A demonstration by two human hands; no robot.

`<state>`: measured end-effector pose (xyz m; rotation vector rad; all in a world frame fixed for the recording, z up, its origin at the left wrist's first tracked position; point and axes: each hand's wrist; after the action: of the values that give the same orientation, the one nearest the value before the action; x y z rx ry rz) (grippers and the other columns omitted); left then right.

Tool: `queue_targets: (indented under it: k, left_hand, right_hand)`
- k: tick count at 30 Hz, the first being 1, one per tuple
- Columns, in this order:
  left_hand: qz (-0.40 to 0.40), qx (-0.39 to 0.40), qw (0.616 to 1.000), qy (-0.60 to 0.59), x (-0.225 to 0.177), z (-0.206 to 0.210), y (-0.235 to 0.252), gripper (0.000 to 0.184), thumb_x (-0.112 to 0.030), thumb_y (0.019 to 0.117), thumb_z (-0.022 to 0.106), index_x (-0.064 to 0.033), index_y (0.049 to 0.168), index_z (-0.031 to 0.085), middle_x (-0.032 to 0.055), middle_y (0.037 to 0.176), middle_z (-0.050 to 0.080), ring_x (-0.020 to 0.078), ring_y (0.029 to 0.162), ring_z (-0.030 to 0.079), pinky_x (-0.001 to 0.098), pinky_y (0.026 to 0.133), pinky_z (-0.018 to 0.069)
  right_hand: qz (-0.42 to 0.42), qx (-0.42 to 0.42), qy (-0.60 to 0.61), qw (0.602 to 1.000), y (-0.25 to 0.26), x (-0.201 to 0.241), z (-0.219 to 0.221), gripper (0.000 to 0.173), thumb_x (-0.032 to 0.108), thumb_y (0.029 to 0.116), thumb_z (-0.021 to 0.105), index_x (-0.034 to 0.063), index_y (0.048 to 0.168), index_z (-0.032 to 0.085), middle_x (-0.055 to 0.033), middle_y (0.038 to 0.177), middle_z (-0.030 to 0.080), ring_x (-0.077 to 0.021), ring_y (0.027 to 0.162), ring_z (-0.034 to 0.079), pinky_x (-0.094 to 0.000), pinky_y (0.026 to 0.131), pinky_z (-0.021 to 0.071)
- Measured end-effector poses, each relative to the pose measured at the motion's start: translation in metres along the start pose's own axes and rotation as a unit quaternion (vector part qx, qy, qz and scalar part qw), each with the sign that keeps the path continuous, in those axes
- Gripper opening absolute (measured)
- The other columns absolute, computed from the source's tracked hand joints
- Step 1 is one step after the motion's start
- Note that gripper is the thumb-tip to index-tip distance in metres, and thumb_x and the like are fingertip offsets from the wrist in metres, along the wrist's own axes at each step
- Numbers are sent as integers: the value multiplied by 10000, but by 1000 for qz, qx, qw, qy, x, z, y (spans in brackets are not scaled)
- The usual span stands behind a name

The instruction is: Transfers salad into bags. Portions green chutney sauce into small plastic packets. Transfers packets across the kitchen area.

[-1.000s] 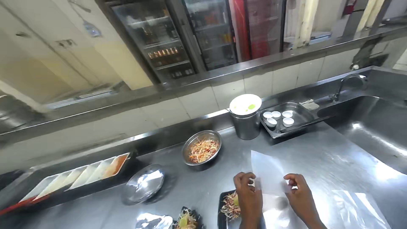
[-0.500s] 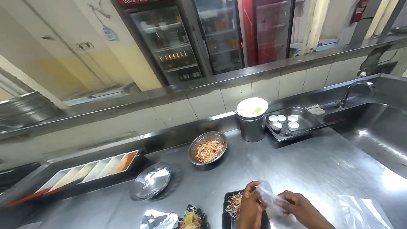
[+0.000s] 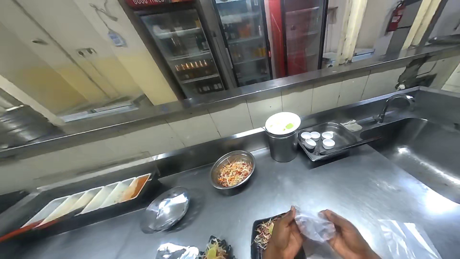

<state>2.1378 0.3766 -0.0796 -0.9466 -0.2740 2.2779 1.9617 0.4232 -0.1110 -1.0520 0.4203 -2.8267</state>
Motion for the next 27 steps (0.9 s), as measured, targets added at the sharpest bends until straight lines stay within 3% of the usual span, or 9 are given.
queue_targets:
  k: [4, 7, 9, 11, 14, 17, 20, 23, 27]
  left_hand:
    - [83, -72, 993, 47, 7, -3, 0, 323, -210, 1133, 318, 22, 1182, 538, 104, 898, 687, 194, 813, 708, 366, 784, 610]
    - [168, -94, 976, 103, -1, -4, 2, 282, -177, 1120, 356, 17, 1098, 560, 64, 840, 650, 139, 749, 670, 312, 753, 597]
    - [193, -65, 962, 184, -3, 2, -5, 270, -142, 1104, 371, 0, 1020, 586, 20, 798, 628, 95, 721, 636, 279, 737, 573]
    - [212, -38, 940, 265, 5, 5, -12, 248, -119, 1072, 406, -46, 931, 595, -52, 736, 585, 28, 668, 583, 224, 686, 530]
    - [225, -39, 938, 262, 14, -7, -15, 237, -109, 1062, 407, -39, 943, 600, -48, 736, 583, 23, 659, 572, 223, 679, 525]
    - [240, -56, 939, 239, 7, -19, -18, 232, -100, 1054, 419, -45, 932, 608, -43, 742, 600, 38, 674, 594, 234, 688, 537]
    - [256, -87, 940, 207, -16, -24, -20, 240, -81, 1062, 411, -41, 914, 596, -18, 761, 615, 73, 709, 618, 266, 730, 557]
    - [241, -132, 947, 166, -22, -32, -20, 224, -73, 1076, 410, -13, 970, 597, 1, 773, 605, 79, 703, 612, 260, 716, 554]
    - [206, -186, 951, 137, -30, -53, -21, 179, -39, 1065, 434, 41, 1094, 591, 33, 815, 604, 90, 695, 603, 263, 699, 549]
  right_hand:
    - [-165, -93, -313, 931, -7, 16, 19, 277, 57, 947, 558, -19, 1211, 591, -71, 1108, 664, -111, 988, 653, -272, 873, 548]
    - [-263, -12, -460, 848, -26, 2, 37, 262, 33, 961, 542, -74, 1178, 642, -128, 1144, 686, -126, 1045, 673, -292, 936, 562]
    - [-198, 55, -535, 819, -24, -6, 45, 313, 22, 1004, 476, -76, 1243, 653, -178, 1220, 683, -193, 1125, 668, -355, 1010, 535]
    - [-106, 53, -505, 855, -10, -12, 53, 237, 9, 988, 468, -61, 1139, 636, -121, 1048, 671, -153, 969, 641, -345, 892, 514]
    - [-77, -17, -166, 983, 6, -12, 75, 258, -111, 905, 403, -2, 1077, 561, -57, 959, 685, -102, 861, 676, -284, 804, 578]
    - [-73, -20, -116, 990, 13, -26, 82, 342, -118, 913, 371, -29, 1191, 550, -97, 1065, 699, -129, 930, 694, -303, 828, 585]
    - [-33, 118, -543, 831, 19, -39, 74, 296, 4, 999, 476, -100, 1247, 598, -208, 1154, 670, -249, 1083, 651, -426, 985, 510]
    - [45, 204, -734, 646, 31, -32, 102, 392, 71, 1024, 521, -72, 1390, 520, -284, 1327, 599, -392, 1266, 580, -543, 1103, 420]
    - [101, 250, -773, 575, 69, -35, 123, 437, 102, 998, 583, -73, 1389, 497, -296, 1331, 580, -414, 1272, 561, -570, 1081, 420]
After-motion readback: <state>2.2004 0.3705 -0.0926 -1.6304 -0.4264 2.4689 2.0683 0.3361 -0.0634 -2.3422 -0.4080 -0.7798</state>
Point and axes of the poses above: each hand's wrist, its own y-axis towards the middle knuckle, its own z-axis out of the palm, x = y × z
